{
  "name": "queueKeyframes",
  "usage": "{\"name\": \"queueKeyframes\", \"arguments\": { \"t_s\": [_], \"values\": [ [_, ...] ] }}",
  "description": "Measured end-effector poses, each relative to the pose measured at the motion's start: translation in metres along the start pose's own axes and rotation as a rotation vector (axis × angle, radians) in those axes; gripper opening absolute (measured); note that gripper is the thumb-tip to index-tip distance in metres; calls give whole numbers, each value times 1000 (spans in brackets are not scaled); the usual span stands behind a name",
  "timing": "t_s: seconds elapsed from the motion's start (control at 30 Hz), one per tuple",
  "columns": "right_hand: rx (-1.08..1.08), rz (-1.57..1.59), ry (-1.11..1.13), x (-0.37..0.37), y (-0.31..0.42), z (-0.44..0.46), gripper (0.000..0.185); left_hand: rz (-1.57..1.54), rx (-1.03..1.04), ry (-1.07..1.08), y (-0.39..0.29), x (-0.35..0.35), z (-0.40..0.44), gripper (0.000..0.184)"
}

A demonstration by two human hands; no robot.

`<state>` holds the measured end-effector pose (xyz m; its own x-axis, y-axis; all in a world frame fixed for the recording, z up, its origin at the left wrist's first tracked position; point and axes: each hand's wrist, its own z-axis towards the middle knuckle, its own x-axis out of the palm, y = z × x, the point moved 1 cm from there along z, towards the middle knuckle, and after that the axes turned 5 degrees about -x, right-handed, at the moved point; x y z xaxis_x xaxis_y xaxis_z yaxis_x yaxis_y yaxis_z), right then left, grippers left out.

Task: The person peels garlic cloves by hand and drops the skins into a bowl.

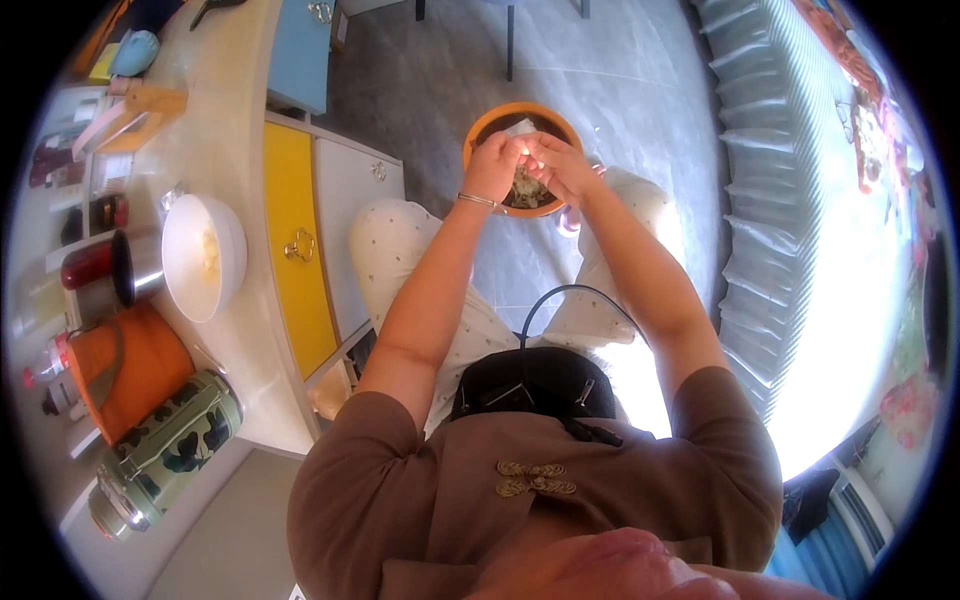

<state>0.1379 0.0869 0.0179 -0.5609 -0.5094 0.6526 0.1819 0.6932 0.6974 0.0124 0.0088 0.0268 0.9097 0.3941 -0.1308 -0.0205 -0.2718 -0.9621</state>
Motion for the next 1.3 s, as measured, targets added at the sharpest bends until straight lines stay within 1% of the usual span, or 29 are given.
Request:
{"name": "queueKeyframes", "arguments": {
  "t_s": [0.1,0.17,0.2,0.27,0.37,0.47,0.6,0.67,0.7,0.77,0.8,0.87,0.9,0.97,1.0,1.07,1.1,1.17,1.2,1.27,1.3],
  "values": [
    [-13,46,43,-1,0,0,25,-66,-41,3,5,0,2,24],
    [-22,71,69,0,2,0,26,-325,-146,37,6,-1,1,21],
    [-22,71,69,0,3,0,26,-325,-146,37,9,-1,3,21],
    [-25,78,56,1,5,0,25,-34,1,-116,14,-1,5,21],
    [-8,94,0,5,7,-2,24,-12,48,-98,-14,0,-7,22],
    [-25,15,4,6,7,-2,24,61,3,-48,-30,-1,-15,24],
    [-28,39,21,2,1,1,25,65,78,-106,-7,2,-5,29],
    [-12,99,77,1,1,1,27,-92,-25,-145,15,2,6,35],
    [-13,98,78,4,3,-1,27,-92,-24,-146,8,0,4,35],
    [21,109,77,7,10,-3,27,-164,-253,-139,-3,-6,2,36],
    [20,109,77,7,12,-4,27,-163,-252,-139,-4,-8,2,36],
    [24,103,99,9,16,-7,28,-33,-169,-207,-6,-11,1,33],
    [23,105,98,10,17,-7,28,-32,-169,-206,-3,-10,2,33],
    [16,89,79,11,18,-8,28,-53,-56,-284,2,-9,4,27],
    [15,89,78,11,18,-8,28,-53,-56,-283,-1,-8,4,27],
    [2,103,43,12,17,-7,26,-161,130,-298,-7,-5,3,19],
    [2,103,43,8,14,-6,26,-161,130,-298,-13,-6,0,19],
    [-24,101,71,2,10,-2,22,-135,211,-107,-27,-7,-6,13],
    [-24,101,71,1,8,-2,22,-135,210,-107,-27,-6,-8,13],
    [-24,127,47,0,5,-1,21,-317,146,79,-27,1,-9,10],
    [-22,128,48,0,4,-1,21,-316,144,77,-22,1,-8,10]
  ]
}}
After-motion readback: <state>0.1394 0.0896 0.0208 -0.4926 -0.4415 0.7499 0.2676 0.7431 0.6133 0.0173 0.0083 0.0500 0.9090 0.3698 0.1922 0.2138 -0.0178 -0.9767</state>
